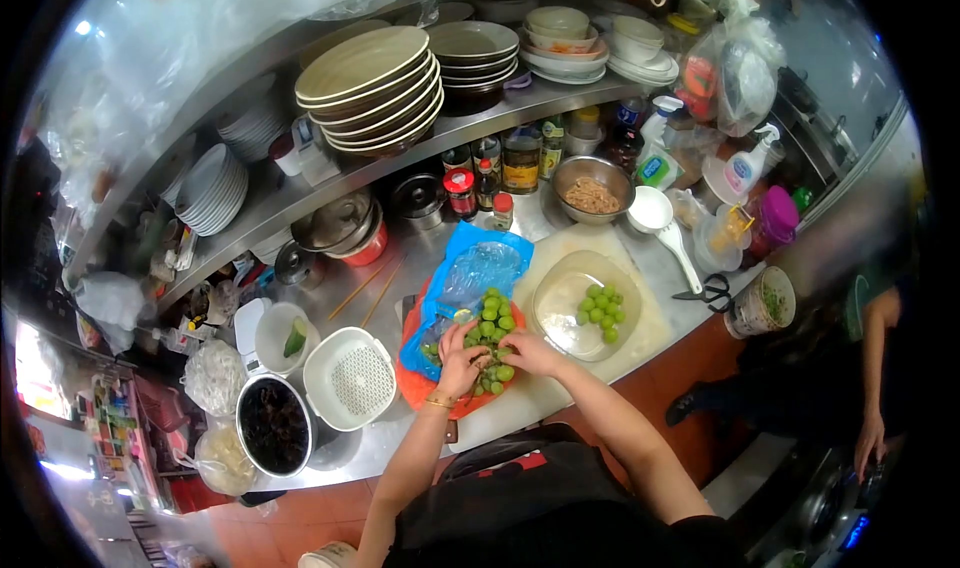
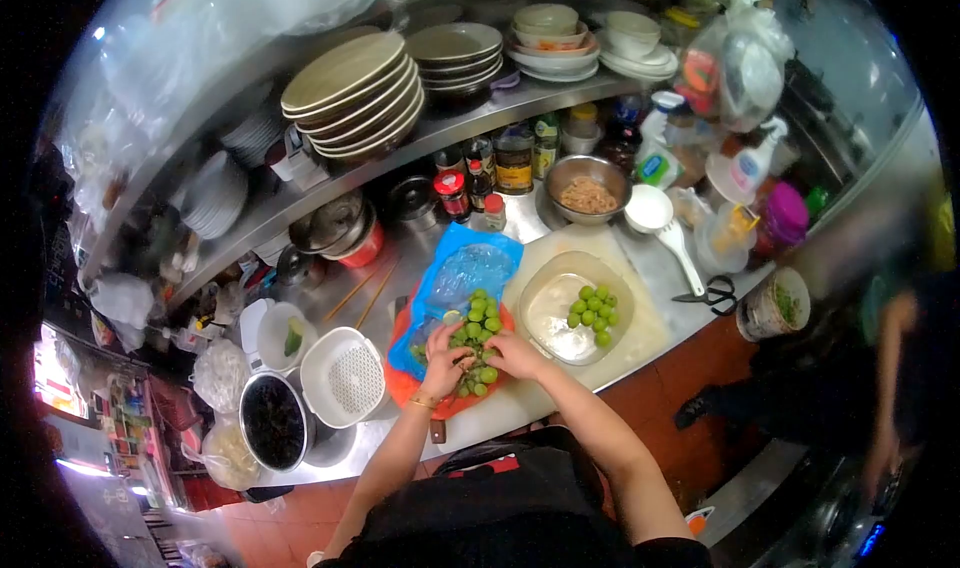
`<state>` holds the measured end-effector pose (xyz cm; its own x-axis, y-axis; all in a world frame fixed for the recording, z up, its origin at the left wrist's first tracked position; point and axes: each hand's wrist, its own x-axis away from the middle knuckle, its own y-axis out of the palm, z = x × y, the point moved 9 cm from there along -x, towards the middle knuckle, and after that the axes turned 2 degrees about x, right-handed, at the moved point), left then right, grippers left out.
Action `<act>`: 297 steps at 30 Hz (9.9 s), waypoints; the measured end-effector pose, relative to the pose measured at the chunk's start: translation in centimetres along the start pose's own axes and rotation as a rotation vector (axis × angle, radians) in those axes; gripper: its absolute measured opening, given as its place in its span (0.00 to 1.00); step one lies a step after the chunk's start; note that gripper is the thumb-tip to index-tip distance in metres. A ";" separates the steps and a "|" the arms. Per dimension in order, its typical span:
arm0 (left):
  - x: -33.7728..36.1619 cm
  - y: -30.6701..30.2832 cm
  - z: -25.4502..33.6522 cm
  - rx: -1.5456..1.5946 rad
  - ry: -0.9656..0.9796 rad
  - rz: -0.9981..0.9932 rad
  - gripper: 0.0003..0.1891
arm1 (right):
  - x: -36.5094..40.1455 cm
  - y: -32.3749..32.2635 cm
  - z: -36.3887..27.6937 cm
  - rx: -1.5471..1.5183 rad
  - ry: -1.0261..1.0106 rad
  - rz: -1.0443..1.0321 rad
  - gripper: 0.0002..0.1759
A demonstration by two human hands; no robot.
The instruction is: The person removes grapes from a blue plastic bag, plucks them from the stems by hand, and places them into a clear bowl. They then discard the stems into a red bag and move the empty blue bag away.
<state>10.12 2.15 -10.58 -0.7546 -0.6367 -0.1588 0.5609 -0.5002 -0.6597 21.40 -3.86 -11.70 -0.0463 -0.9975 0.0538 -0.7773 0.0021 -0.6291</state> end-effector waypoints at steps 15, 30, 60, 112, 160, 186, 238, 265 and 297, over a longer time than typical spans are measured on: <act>-0.1 -0.4 -0.9 0.017 -0.092 0.104 0.08 | 5.9 -11.6 -1.2 0.545 0.171 0.246 0.18; 0.2 -1.2 -0.9 -0.033 -0.124 0.145 0.08 | 4.2 -4.6 2.5 -0.282 0.407 0.123 0.17; 0.0 1.9 -3.6 0.614 -0.350 0.264 0.08 | 3.7 -6.1 -4.3 0.244 -0.061 0.301 0.19; -1.0 0.3 -3.5 0.322 -0.327 0.271 0.08 | 7.6 -11.4 -3.8 0.339 0.017 0.660 0.19; 0.0 5.7 -6.8 1.335 -0.576 0.365 0.20 | 3.2 -4.4 -6.2 0.236 0.007 0.352 0.19; -0.1 6.2 -5.3 1.648 -0.654 0.364 0.16 | 3.9 -3.9 -7.1 0.328 -0.230 0.483 0.18; 2.3 5.2 -5.9 1.726 -0.557 0.227 0.13 | 4.4 -7.9 0.5 0.037 0.422 0.053 0.16; 1.4 6.3 -3.5 1.872 -0.583 0.087 0.14 | 2.5 -1.4 1.2 -0.259 0.328 0.256 0.17; 2.4 6.3 -4.0 1.563 -0.618 0.242 0.17 | 3.8 -1.9 -2.0 -0.398 0.245 0.443 0.15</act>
<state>10.53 -0.20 -18.03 -0.5839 -0.7077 0.3977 0.6948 -0.1824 0.6957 21.45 -7.55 -8.73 -0.5220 -0.8508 0.0603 -0.8226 0.4835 -0.2992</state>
